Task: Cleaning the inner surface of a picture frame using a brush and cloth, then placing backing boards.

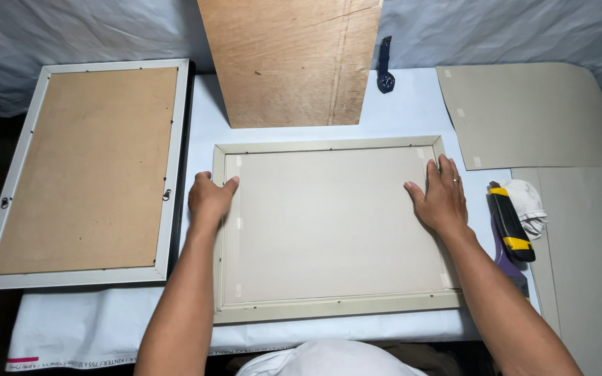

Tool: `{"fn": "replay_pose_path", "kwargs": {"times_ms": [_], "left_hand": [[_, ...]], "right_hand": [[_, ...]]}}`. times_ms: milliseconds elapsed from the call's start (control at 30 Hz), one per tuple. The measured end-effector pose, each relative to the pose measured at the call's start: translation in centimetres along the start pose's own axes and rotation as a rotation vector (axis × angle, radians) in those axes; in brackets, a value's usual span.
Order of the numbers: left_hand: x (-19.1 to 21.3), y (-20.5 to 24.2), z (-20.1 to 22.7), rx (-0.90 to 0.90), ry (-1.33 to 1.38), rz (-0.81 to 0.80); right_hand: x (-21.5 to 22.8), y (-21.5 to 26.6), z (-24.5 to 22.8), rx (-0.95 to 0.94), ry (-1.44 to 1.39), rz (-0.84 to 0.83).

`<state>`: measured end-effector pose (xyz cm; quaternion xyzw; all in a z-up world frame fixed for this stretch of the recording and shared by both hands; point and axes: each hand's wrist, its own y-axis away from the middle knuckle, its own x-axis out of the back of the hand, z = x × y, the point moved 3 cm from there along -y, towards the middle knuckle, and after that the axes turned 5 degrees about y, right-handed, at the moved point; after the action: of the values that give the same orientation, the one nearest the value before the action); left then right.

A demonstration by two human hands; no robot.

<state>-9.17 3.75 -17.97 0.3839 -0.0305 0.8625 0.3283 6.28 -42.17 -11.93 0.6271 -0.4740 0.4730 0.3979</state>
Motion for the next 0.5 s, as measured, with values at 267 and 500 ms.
{"fn": "replay_pose_path", "kwargs": {"times_ms": [267,500], "left_hand": [[1.5,0.3,1.6,0.104,0.642,-0.257],[2.6,3.1,3.6,-0.193,0.806,-0.271]], "right_hand": [[0.9,0.2,-0.6,-0.029,-0.035,-0.017],[0.9,0.3,-0.7,-0.017,-0.032,-0.02]]}}
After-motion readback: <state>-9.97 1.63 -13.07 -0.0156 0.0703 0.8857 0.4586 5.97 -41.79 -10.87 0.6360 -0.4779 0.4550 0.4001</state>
